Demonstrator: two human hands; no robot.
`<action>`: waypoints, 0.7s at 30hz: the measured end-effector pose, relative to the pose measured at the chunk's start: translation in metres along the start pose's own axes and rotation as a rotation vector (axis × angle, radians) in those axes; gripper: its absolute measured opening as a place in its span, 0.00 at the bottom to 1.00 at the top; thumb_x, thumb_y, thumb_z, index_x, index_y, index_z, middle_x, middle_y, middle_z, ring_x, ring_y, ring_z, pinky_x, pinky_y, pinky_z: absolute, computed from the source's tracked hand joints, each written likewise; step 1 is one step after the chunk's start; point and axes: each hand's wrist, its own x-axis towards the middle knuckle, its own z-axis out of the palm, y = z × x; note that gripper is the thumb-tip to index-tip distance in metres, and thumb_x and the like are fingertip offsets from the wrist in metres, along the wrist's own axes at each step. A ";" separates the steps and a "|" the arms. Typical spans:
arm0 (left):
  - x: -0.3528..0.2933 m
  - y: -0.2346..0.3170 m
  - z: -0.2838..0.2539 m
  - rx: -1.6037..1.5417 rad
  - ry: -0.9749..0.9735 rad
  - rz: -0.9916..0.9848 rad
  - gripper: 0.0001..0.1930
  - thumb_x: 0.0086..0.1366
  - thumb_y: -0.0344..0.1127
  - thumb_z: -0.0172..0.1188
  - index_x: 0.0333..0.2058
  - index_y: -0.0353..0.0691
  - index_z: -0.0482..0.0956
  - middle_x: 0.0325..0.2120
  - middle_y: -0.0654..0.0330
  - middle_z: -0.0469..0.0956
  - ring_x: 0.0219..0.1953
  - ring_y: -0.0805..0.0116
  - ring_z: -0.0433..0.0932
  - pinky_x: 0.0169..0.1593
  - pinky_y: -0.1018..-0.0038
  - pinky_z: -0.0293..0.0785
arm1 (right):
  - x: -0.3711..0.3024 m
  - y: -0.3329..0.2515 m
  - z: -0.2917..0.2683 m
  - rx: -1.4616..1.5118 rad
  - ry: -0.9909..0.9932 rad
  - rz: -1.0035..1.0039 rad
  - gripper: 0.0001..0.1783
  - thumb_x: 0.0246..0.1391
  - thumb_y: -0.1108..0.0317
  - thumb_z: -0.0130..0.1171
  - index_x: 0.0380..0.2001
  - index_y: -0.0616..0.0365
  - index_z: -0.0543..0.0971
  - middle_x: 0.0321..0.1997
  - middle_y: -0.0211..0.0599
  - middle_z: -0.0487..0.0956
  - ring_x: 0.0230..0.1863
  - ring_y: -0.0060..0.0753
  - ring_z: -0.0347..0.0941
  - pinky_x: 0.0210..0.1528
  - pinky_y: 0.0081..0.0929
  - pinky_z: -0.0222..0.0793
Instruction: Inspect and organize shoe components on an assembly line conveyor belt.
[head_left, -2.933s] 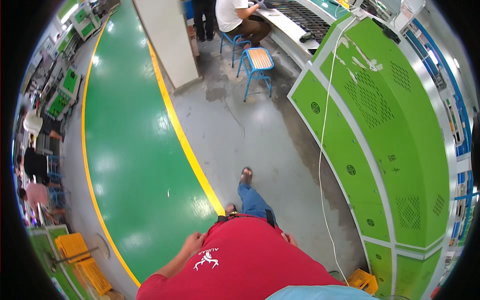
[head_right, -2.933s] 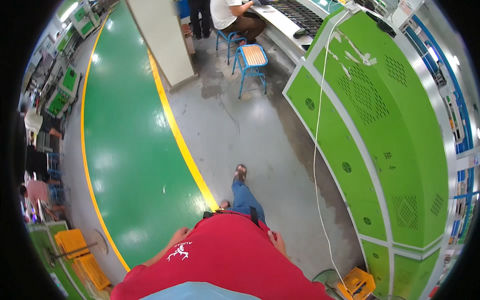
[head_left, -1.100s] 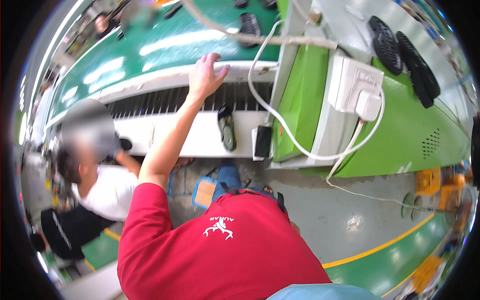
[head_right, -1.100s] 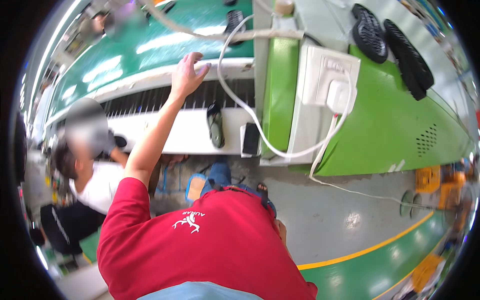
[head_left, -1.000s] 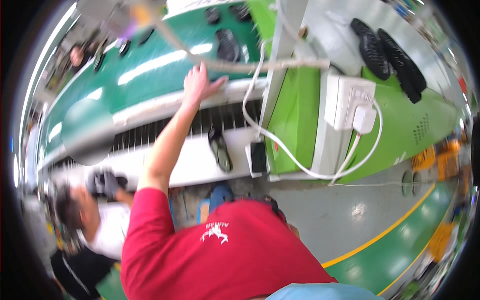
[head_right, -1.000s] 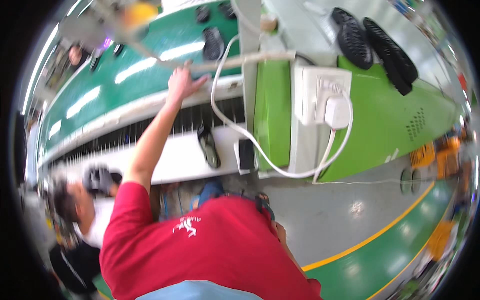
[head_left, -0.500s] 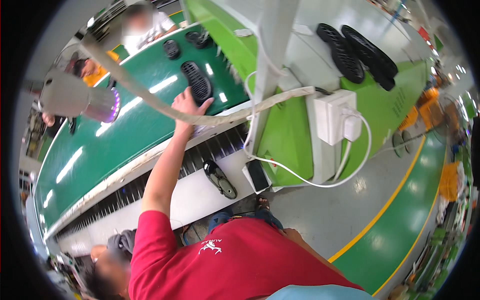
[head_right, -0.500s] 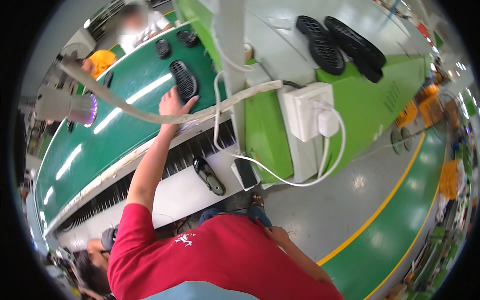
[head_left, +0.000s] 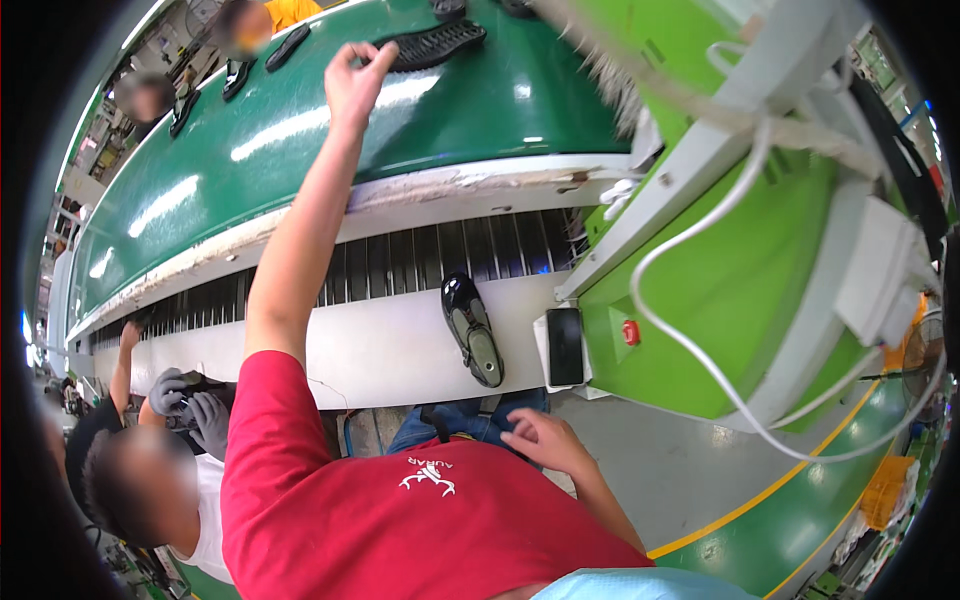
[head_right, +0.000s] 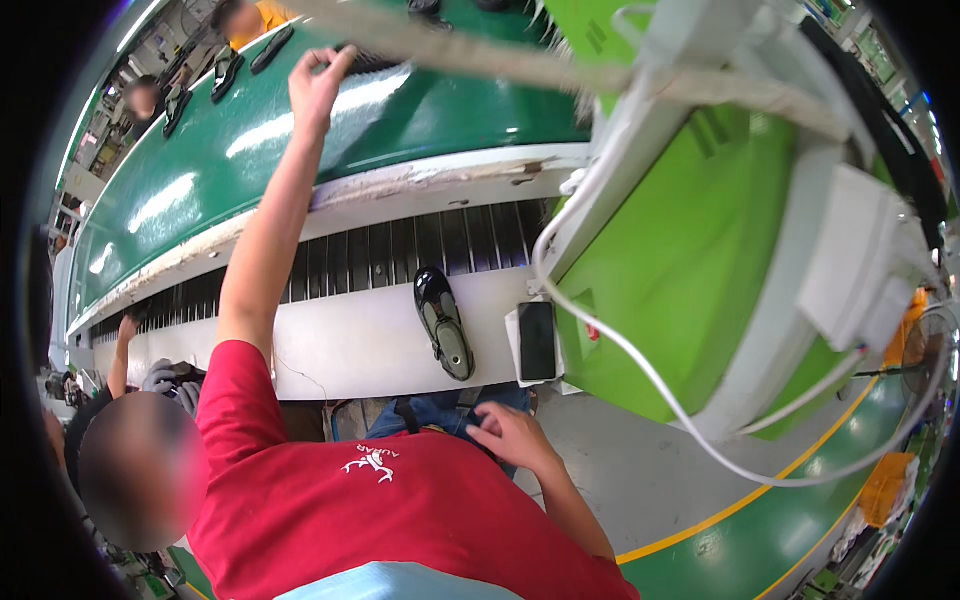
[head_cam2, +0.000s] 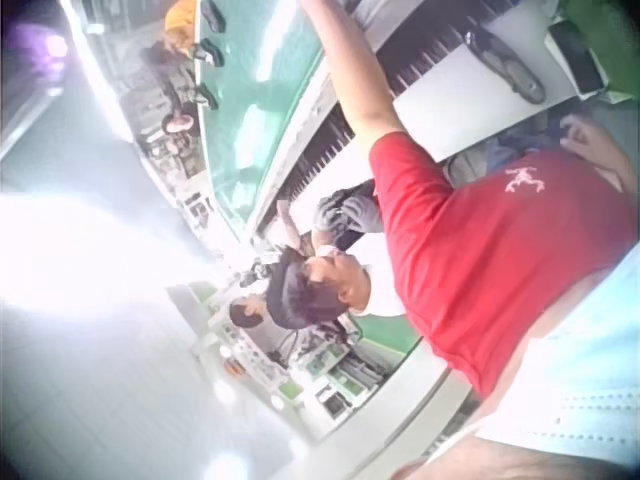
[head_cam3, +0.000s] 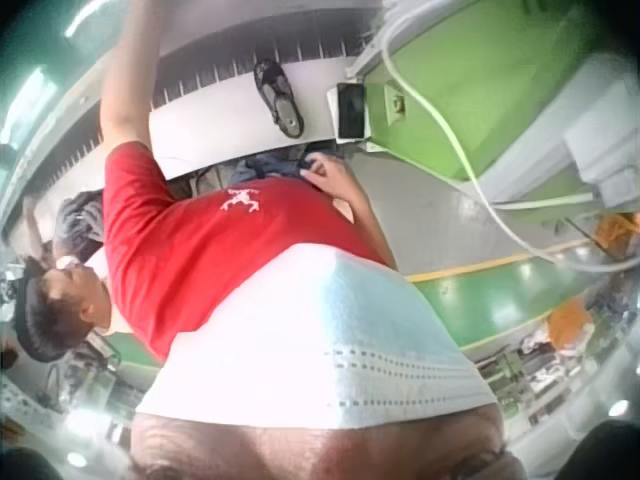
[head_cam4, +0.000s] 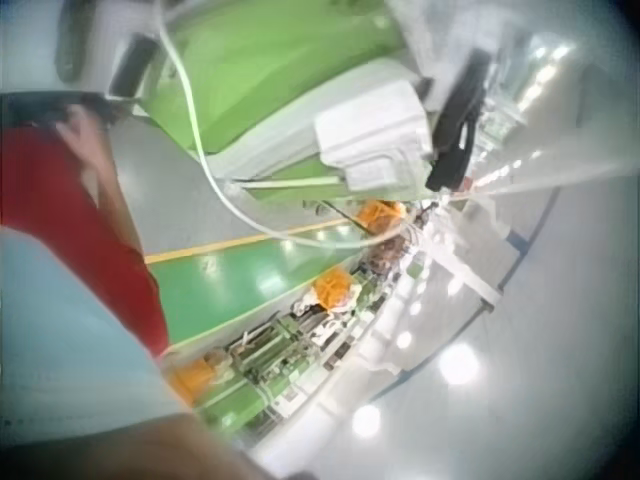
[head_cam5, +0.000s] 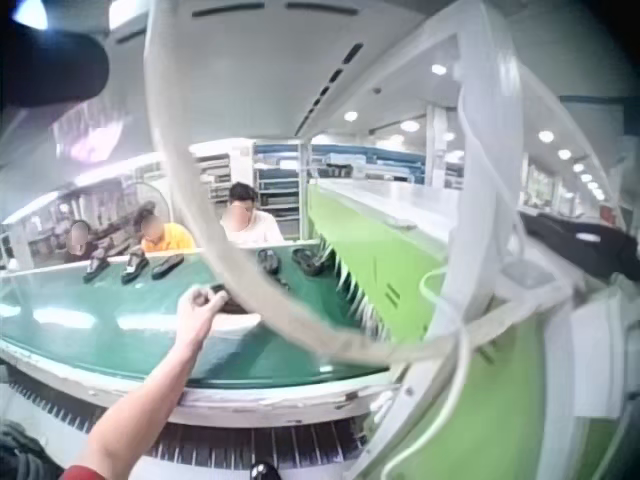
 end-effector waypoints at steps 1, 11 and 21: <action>0.003 -0.001 -0.011 -0.033 0.013 0.047 0.10 0.62 0.29 0.75 0.41 0.35 0.88 0.30 0.63 0.86 0.35 0.78 0.81 0.43 0.78 0.77 | 0.013 -0.017 0.000 0.081 0.065 -0.059 0.21 0.63 0.55 0.73 0.52 0.56 0.83 0.38 0.37 0.88 0.41 0.38 0.87 0.44 0.35 0.81; -0.114 0.117 -0.142 -0.415 0.382 0.574 0.14 0.74 0.30 0.69 0.53 0.31 0.79 0.45 0.56 0.87 0.46 0.70 0.85 0.53 0.75 0.81 | 0.127 -0.038 0.049 -0.405 0.793 -0.602 0.44 0.50 0.64 0.78 0.71 0.51 0.74 0.69 0.54 0.69 0.66 0.64 0.68 0.70 0.55 0.65; -0.311 0.029 -0.140 -0.095 0.006 0.412 0.13 0.64 0.35 0.79 0.43 0.37 0.88 0.33 0.57 0.89 0.35 0.72 0.87 0.40 0.75 0.81 | 0.158 -0.009 0.050 -0.421 0.829 -0.548 0.33 0.60 0.66 0.71 0.69 0.46 0.77 0.63 0.42 0.80 0.63 0.57 0.76 0.63 0.49 0.74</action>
